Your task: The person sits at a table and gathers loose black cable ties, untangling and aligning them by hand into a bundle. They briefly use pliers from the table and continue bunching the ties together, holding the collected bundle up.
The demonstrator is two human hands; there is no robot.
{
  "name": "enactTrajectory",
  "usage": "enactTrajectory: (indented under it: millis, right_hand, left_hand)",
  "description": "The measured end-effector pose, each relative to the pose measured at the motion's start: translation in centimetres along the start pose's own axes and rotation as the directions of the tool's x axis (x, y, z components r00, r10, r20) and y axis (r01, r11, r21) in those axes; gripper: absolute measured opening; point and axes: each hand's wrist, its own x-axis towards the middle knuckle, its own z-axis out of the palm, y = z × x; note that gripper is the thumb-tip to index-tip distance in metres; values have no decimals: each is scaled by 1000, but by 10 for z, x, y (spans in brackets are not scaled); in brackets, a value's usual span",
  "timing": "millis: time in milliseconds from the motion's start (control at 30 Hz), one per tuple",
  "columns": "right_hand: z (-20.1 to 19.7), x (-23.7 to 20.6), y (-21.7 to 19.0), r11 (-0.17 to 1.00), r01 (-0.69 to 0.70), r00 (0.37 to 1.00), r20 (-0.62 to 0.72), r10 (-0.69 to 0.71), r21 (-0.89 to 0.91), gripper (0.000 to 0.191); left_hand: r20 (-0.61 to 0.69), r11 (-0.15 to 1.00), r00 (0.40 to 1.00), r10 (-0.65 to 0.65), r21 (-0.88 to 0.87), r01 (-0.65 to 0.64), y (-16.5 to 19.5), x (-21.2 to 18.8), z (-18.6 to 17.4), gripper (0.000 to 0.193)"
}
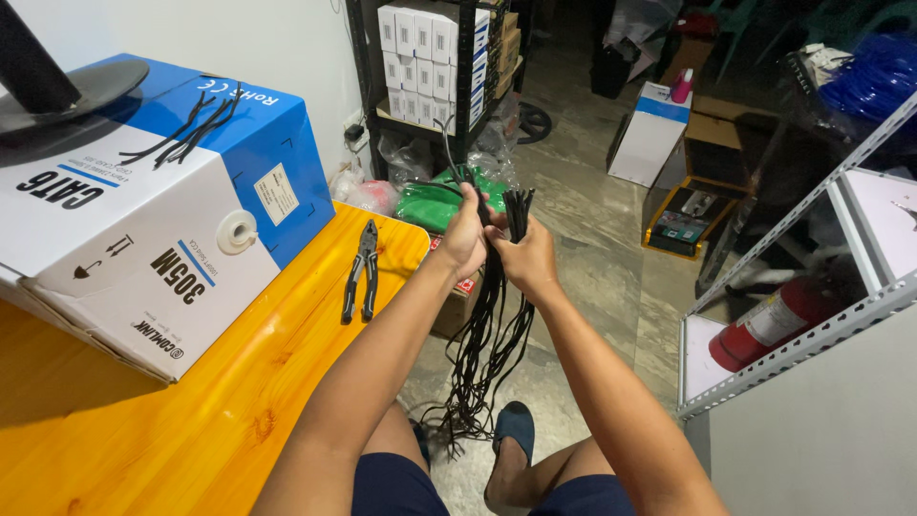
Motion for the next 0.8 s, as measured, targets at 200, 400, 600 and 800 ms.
enactTrajectory:
  millis: [200,400,600,800]
  right_hand:
    - [4,-1,5,986,5,1000,-11,-3,168,25]
    - [5,3,21,984,-63,998,-12,66,164,19]
    - [1,11,36,982,-72,997,35,67,177,14]
    - [0,6,28,998,-63,997,-37,64,31,13]
  left_hand:
    - [126,996,992,-28,83,18,0,-1,3,41]
    - [141,998,988,-64,-20,67,5,-11,4,36]
    - [193,997,981,-36,-62,49,6,-19,6,31]
    - [226,996,971,-82,-11,87,6,-19,9,44]
